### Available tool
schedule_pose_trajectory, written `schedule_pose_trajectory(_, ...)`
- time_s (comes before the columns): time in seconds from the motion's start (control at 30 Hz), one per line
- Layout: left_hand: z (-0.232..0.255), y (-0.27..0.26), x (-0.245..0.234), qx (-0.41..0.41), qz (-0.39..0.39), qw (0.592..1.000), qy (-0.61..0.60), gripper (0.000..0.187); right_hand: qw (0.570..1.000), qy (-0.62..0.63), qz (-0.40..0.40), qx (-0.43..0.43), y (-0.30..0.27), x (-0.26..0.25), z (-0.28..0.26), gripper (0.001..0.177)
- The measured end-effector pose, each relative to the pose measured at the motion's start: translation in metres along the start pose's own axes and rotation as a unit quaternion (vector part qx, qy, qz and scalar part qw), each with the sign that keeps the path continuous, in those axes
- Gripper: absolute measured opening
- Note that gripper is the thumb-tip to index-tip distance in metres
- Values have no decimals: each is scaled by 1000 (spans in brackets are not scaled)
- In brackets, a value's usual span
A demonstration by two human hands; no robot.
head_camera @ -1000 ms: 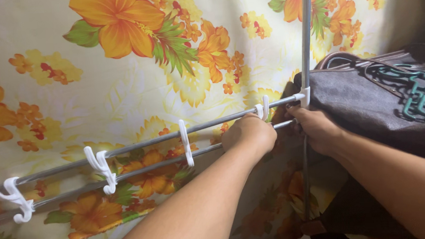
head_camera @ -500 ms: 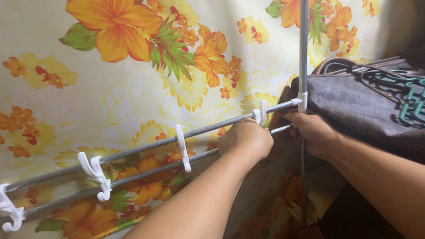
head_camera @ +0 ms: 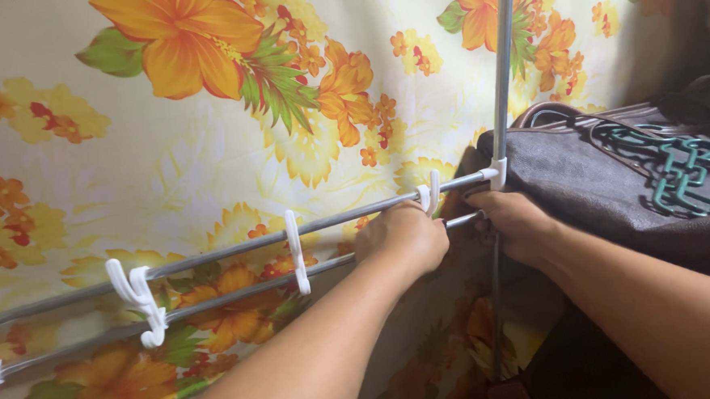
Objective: The person assembles a metal clothes rack by connecting horizontal bars to vertical poles using white plastic clips. They then hang several bags and a plush toy on the rack's hooks.
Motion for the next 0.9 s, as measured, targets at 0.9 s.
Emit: schedule_pose_trajectory(0.9, 26, -30, 120, -94, -76, 749, -652, 21, 983, 139, -116, 24, -37, 11, -1, 28)
Point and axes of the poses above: each hand's wrist, its own y-axis towards the middle knuckle, its own x-axis out of the palm, z = x × y, the point moved 8 cm from there along y, towards the middle knuckle, and after that the axes turned 13 degrees about y, right-handed, at the moved point
